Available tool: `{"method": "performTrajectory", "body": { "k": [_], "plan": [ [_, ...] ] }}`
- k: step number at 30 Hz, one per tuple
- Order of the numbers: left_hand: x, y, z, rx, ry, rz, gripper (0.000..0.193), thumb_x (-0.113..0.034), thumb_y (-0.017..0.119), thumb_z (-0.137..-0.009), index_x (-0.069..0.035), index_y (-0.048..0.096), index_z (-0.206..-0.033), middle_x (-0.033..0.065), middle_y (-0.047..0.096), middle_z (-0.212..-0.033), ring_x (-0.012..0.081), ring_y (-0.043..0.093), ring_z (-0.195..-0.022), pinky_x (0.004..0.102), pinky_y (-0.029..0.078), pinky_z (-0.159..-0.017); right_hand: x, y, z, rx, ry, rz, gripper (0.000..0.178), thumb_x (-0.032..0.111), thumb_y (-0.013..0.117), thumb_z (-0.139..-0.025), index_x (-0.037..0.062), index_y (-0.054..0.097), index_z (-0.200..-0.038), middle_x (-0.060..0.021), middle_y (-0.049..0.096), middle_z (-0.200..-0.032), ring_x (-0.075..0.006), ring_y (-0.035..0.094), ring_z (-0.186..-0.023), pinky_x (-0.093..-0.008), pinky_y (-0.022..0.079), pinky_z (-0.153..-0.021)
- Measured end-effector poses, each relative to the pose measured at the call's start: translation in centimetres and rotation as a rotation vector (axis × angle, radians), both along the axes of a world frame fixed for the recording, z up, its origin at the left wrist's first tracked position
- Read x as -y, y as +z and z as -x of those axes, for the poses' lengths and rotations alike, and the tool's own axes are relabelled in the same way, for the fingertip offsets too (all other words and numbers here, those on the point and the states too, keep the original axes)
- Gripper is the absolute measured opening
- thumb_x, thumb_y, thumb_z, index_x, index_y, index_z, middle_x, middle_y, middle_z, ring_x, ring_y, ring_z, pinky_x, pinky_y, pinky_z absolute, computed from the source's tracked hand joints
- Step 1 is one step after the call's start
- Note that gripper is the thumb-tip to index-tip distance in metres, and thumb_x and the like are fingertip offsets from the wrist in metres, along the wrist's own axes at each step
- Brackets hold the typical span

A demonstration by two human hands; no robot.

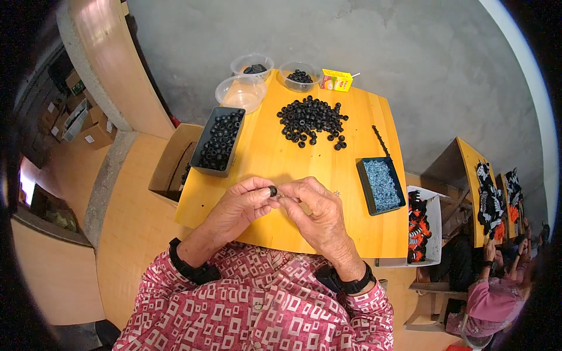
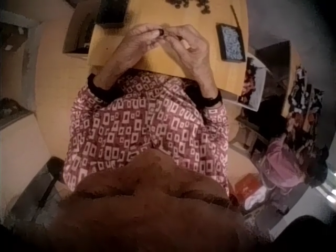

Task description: The person assembles small components by picking up black plastic pieces and pressing small metal pins into them by hand.

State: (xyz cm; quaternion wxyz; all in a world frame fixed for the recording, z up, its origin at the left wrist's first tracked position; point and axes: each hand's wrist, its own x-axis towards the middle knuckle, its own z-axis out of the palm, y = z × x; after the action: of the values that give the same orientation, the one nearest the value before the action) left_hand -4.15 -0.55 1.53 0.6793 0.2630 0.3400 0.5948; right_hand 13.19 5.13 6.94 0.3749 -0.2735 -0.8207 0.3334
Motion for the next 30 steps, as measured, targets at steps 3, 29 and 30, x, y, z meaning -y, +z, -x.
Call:
{"method": "performTrajectory", "body": {
  "k": [3, 29, 30],
  "plan": [
    [-0.1, -0.2, -0.1, 0.032, -0.006, -0.011, 0.022, -0.018, 0.059, -0.094, -0.006, 0.059, -0.113, 0.0029, 0.064, -0.103, 0.0123, 0.062, -0.093, 0.0239, 0.048, -0.086, -0.2, -1.2, -0.1, -0.008, -0.032, -0.090, 0.017, -0.003, 0.070, -0.078, 0.0006, 0.069, -0.095, -0.0095, 0.066, -0.086, -0.0190, 0.064, -0.079, -0.0283, 0.051, -0.071],
    [-0.1, -0.9, -0.7, 0.136, -0.213, 0.015, 0.019, -0.027, 0.057, -0.097, -0.009, 0.061, -0.093, -0.0037, 0.058, -0.082, 0.0019, 0.046, -0.066, 0.0141, 0.037, -0.058, -0.9, -1.9, -0.6, 0.042, 0.031, -0.237, 0.015, 0.002, 0.071, -0.076, 0.0033, 0.068, -0.091, -0.0094, 0.064, -0.093, -0.0279, 0.057, -0.092, -0.0373, 0.048, -0.080],
    [0.0, -0.9, -0.8, 0.132, -0.215, 0.009, 0.019, -0.027, 0.057, -0.097, -0.009, 0.061, -0.093, -0.0037, 0.058, -0.082, 0.0019, 0.046, -0.066, 0.0141, 0.037, -0.058, -0.8, -1.8, -0.5, -0.005, 0.052, -0.185, 0.015, 0.002, 0.071, -0.076, 0.0031, 0.069, -0.091, -0.0099, 0.064, -0.096, -0.0284, 0.056, -0.096, -0.0379, 0.048, -0.082]
  ]
}}
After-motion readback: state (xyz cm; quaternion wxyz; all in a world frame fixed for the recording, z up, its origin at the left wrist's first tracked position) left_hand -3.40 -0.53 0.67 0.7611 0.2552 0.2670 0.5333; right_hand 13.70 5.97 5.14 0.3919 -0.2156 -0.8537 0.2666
